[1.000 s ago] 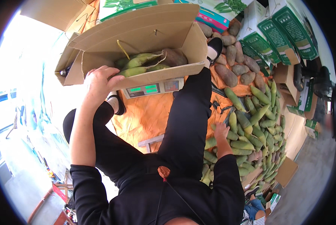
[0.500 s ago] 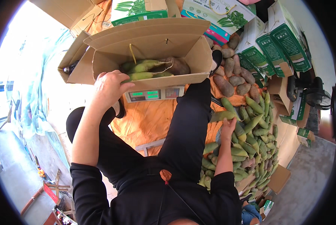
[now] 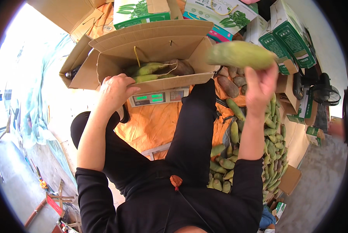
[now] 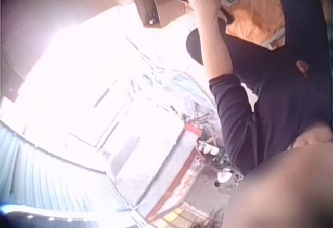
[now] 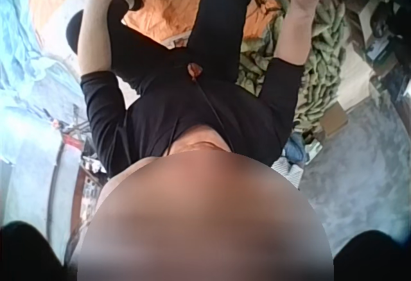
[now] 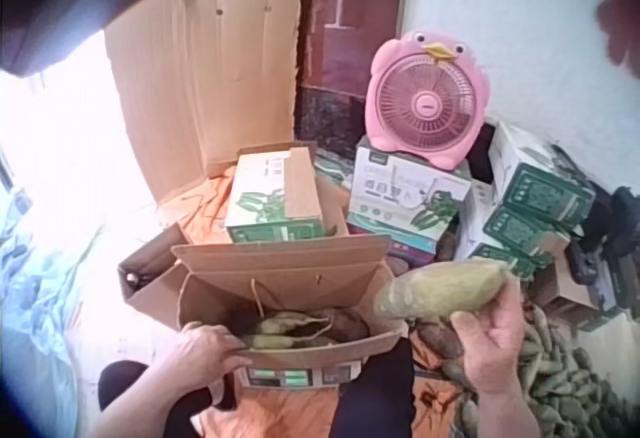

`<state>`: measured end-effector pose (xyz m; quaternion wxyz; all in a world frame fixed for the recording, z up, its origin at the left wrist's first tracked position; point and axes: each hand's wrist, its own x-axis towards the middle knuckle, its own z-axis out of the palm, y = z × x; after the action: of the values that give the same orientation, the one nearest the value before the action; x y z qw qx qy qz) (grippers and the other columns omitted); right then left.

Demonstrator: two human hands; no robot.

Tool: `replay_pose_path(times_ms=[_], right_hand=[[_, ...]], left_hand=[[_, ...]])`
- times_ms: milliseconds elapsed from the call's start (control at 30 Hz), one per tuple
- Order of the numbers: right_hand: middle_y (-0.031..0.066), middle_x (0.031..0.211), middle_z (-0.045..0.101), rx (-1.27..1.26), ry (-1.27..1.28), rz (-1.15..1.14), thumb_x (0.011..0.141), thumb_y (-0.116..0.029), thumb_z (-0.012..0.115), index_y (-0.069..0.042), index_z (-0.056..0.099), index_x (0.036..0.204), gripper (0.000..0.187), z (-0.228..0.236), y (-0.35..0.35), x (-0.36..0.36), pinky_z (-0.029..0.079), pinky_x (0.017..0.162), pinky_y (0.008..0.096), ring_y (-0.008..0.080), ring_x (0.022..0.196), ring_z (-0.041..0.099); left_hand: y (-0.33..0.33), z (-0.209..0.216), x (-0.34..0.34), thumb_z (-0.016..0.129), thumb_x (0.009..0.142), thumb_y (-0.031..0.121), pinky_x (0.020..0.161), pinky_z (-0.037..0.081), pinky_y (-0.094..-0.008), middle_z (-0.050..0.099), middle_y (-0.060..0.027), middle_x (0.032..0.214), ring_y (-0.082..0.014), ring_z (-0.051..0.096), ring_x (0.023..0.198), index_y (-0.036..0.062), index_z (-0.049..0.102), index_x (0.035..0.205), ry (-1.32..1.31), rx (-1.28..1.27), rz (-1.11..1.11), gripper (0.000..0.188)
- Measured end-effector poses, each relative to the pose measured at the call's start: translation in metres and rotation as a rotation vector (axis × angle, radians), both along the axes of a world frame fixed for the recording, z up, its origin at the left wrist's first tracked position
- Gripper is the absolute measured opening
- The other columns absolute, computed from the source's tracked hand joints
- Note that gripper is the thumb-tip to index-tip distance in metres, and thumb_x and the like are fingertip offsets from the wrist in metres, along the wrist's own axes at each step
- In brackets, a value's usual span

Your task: The recorder is sorting various vegetables (potatoes and long green gourds), placing them into cardboard boxes, and weighing the boxes on a digital scale.

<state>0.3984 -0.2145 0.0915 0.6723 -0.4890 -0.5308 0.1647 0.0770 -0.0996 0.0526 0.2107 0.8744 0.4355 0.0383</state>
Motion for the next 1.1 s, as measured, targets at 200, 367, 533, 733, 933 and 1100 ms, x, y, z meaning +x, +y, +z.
replay_pose_path(times_ms=[200, 367, 533, 733, 933, 1100], right_hand=[[0.0123, 0.114, 0.057, -0.155, -0.42, 0.046, 0.076, -0.005, 0.067, -0.004, 0.05, 0.121, 0.048, -0.029, 0.056, -0.029, 0.042, 0.092, 0.0358, 0.0274, 0.104, 0.055], [0.0136, 0.114, 0.058, -0.304, -0.882, 0.085, 0.074, -0.011, 0.066, -0.007, 0.051, 0.12, 0.049, -0.056, 0.065, -0.035, 0.042, 0.09, 0.0414, 0.033, 0.106, 0.052], [0.0129, 0.108, 0.061, -0.28, -0.563, 0.01, 0.078, -0.009, 0.065, -0.007, 0.061, 0.109, 0.032, -0.057, 0.045, -0.027, 0.046, 0.087, 0.0366, 0.0314, 0.102, 0.055], [0.0045, 0.099, 0.063, -0.473, -0.002, -0.172, 0.086, -0.004, 0.059, -0.002, 0.06, 0.109, 0.023, -0.12, -0.044, 0.035, 0.046, 0.082, 0.0237, 0.0099, 0.092, 0.057], [0.0053, 0.086, 0.065, -0.817, 0.054, -0.467, 0.085, -0.006, 0.06, -0.002, 0.062, 0.103, 0.018, -0.231, -0.178, 0.059, 0.047, 0.073, 0.026, 0.0121, 0.079, 0.059], [0.0153, 0.085, 0.066, -1.252, -0.14, -0.482, 0.082, -0.015, 0.062, -0.004, 0.065, 0.097, 0.019, -0.289, -0.272, 0.024, 0.049, 0.073, 0.0342, 0.0267, 0.08, 0.064]], left_hand=[[0.0, -0.002, 0.0, 0.066, 0.077, 0.028, 0.077, 0.046, -0.0393, 0.061, -0.0115, 0.079, -0.0294, 0.06, 0.079, 0.0037, 0.068, 0.083, -0.01, 0.016, -0.006, 0.026], [0.001, 0.003, 0.005, 0.068, 0.075, 0.02, 0.076, 0.047, -0.0393, 0.064, -0.0141, 0.087, -0.033, 0.061, 0.083, 0.0015, 0.069, 0.091, 0.029, -0.043, 0.004, 0.025], [-0.001, -0.001, -0.002, 0.067, 0.076, 0.02, 0.075, 0.047, -0.0384, 0.063, -0.0139, 0.088, -0.0321, 0.061, 0.084, 0.0019, 0.068, 0.093, 0.033, -0.059, 0.065, 0.025], [0.003, -0.008, 0.002, 0.066, 0.079, 0.021, 0.074, 0.048, -0.0362, 0.063, -0.0139, 0.09, -0.0305, 0.063, 0.083, 0.0017, 0.066, 0.098, -0.019, -0.015, 0.0, 0.027], [0.004, -0.007, 0.004, 0.064, 0.081, 0.02, 0.075, 0.048, -0.0336, 0.064, -0.0136, 0.091, -0.0271, 0.064, 0.083, 0.0012, 0.066, 0.1, -0.007, -0.107, 0.01, 0.027], [-0.002, -0.002, 0.01, 0.063, 0.082, 0.019, 0.076, 0.048, -0.0319, 0.065, -0.0127, 0.093, -0.0242, 0.065, 0.087, 0.0013, 0.066, 0.102, 0.03, -0.12, 0.069, 0.027]])
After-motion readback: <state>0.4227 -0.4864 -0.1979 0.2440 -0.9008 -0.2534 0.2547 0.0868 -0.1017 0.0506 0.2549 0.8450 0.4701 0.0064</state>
